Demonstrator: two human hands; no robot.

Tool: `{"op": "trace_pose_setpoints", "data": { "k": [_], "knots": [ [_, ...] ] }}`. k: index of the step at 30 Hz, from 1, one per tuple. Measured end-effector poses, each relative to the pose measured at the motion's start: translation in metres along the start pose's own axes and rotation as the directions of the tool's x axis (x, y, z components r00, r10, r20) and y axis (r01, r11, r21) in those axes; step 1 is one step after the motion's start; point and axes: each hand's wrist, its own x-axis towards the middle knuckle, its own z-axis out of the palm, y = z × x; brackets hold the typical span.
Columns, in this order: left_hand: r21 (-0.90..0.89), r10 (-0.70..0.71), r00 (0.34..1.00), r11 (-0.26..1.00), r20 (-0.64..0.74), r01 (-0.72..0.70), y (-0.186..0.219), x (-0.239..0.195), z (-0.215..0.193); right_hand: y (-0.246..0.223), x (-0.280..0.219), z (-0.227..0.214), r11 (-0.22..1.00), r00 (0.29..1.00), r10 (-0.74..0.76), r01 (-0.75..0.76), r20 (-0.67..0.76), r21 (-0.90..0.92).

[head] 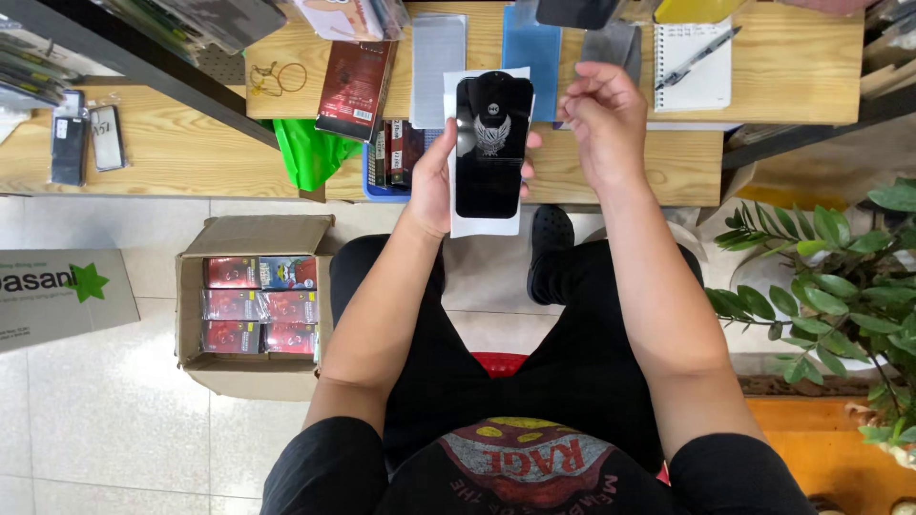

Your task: The person cleans a black smartphone by wiping its screen and back with a white wipe and a gray cloth. The person repeatedly wipes the device, flips it over, and uses both cleaning materials to remove smudges from the screen and back surfaces.

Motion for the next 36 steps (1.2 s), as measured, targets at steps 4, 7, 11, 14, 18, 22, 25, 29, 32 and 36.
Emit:
{"op": "trace_pose_setpoints", "data": {
  "k": [4, 7, 11, 14, 18, 22, 25, 29, 32, 36],
  "knots": [
    [-0.013, 0.011, 0.999, 1.0, 0.038, -0.01, 0.007, -0.001, 0.002, -0.009, -0.011, 0.012, 0.978, 0.994, -0.055, 0.034, -0.094, -0.206],
    [0.033, 0.036, 0.998, 0.999, 0.045, -0.037, 0.008, 0.0, 0.002, -0.011, -0.018, 0.018, 0.96, 0.982, -0.177, 0.156, -0.072, -0.233],
    [0.109, 0.061, 0.998, 0.992, 0.013, -0.062, 0.009, 0.004, 0.014, 0.019, -0.011, -0.008, 0.833, 0.904, -0.425, 0.371, -0.046, -0.41],
    [0.182, 0.074, 0.997, 0.981, -0.024, -0.069, 0.01, 0.004, 0.022, 0.024, -0.013, -0.007, 0.676, 0.821, -0.556, 0.537, 0.129, -0.504],
    [0.092, 0.068, 0.996, 0.994, -0.063, -0.062, 0.003, 0.002, -0.003, -0.026, -0.044, 0.043, 0.381, 0.681, -0.592, 0.707, 0.43, -0.596],
    [0.083, -0.012, 0.994, 0.996, -0.107, 0.021, -0.012, 0.006, -0.016, -0.006, -0.044, 0.035, 0.153, 0.602, -0.556, 0.751, 0.572, -0.642],
    [0.401, 0.128, 0.979, 0.914, -0.159, -0.054, -0.017, 0.008, 0.003, -0.005, -0.05, 0.035, 0.027, 0.667, -0.394, 0.696, 0.632, -0.718],
    [0.713, 0.302, 0.847, 0.69, -0.438, 0.122, -0.019, 0.007, 0.015, -0.004, -0.047, 0.038, -0.099, 0.701, -0.308, 0.649, 0.644, -0.754],
    [0.632, 0.282, 0.848, 0.771, -0.448, 0.077, -0.018, 0.008, 0.001, -0.001, -0.039, 0.032, -0.116, 0.738, -0.298, 0.601, 0.605, -0.791],
    [0.549, 0.268, 0.875, 0.836, -0.403, -0.003, -0.017, 0.005, -0.007, -0.007, -0.037, 0.026, -0.042, 0.772, -0.361, 0.546, 0.523, -0.836]
  ]
}}
